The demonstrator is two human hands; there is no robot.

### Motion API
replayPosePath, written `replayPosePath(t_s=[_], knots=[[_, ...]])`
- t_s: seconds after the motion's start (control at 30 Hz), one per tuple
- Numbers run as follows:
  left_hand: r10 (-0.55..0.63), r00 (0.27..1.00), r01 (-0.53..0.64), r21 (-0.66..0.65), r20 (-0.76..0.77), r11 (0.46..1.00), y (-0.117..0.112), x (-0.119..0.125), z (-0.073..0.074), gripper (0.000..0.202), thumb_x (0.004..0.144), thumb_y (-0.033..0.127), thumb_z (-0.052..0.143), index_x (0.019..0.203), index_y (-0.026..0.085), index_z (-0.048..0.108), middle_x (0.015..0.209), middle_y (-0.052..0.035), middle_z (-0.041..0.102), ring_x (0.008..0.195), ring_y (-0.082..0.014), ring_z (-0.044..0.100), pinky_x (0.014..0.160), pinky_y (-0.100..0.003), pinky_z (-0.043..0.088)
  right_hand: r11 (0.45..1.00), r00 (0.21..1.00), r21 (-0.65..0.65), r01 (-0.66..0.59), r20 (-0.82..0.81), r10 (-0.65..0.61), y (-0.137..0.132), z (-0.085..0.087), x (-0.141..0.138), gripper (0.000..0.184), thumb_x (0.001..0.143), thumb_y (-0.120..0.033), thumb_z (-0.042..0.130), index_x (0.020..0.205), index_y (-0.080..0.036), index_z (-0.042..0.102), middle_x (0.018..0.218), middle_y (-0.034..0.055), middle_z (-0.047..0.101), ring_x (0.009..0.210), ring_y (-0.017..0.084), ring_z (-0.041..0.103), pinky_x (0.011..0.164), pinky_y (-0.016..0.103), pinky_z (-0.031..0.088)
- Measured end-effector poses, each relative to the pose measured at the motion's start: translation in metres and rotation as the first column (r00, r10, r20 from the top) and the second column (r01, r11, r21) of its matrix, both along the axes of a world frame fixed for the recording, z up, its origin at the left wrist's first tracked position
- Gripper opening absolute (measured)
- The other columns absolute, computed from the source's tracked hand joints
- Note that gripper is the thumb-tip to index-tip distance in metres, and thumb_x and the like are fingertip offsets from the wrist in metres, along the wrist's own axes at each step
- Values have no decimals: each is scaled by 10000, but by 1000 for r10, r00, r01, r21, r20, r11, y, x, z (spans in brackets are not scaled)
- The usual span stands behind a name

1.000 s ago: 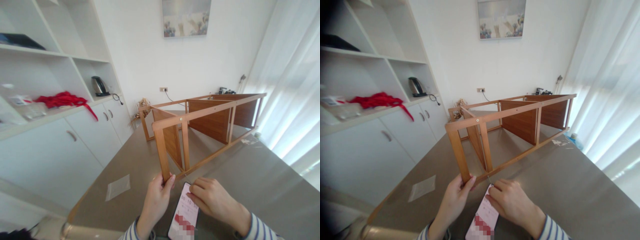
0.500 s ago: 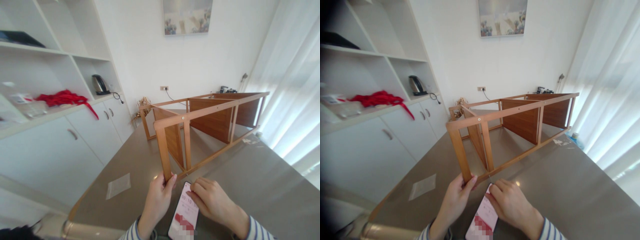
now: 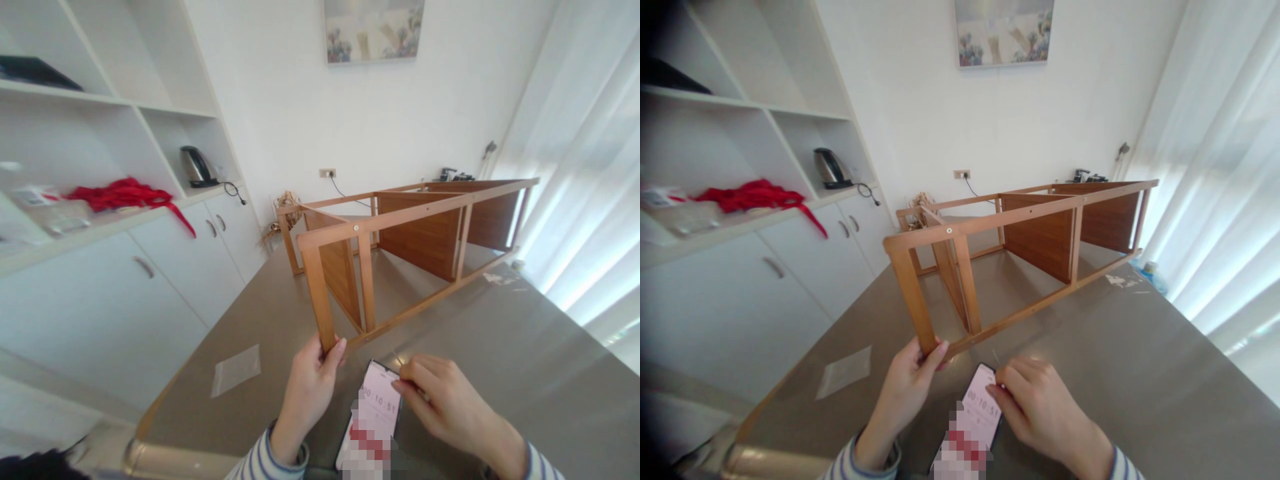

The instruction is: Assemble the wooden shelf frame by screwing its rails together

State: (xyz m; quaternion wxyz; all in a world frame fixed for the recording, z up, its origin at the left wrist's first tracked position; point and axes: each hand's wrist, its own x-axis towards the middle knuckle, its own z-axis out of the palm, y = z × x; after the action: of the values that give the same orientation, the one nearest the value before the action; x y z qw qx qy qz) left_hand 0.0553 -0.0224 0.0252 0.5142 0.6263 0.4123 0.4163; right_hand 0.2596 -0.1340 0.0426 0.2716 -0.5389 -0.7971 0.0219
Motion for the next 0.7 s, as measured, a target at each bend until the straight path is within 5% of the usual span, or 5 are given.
replayPosePath(t_s=[0.37,0.7], knots=[[-23,998,25,21,-62,999,5,-6,-11,279,783,443,598,820,166,599,727,-17,616,690,-176,603,671,-286,511,969,910,-41,243,355,-214,-41,-59,61,201,959,-265,389,919,-243,584,816,30,609,718,152,589,645,255,444],[6,985,17,129,-171,991,14,-10,-25,305,804,461,568,822,164,632,757,-45,661,729,-199,612,679,-275,455,927,932,-163,338,195,-306,-47,-61,80,263,941,-367,399,1120,-334,588,1071,47,612,813,155,651,725,282,530]])
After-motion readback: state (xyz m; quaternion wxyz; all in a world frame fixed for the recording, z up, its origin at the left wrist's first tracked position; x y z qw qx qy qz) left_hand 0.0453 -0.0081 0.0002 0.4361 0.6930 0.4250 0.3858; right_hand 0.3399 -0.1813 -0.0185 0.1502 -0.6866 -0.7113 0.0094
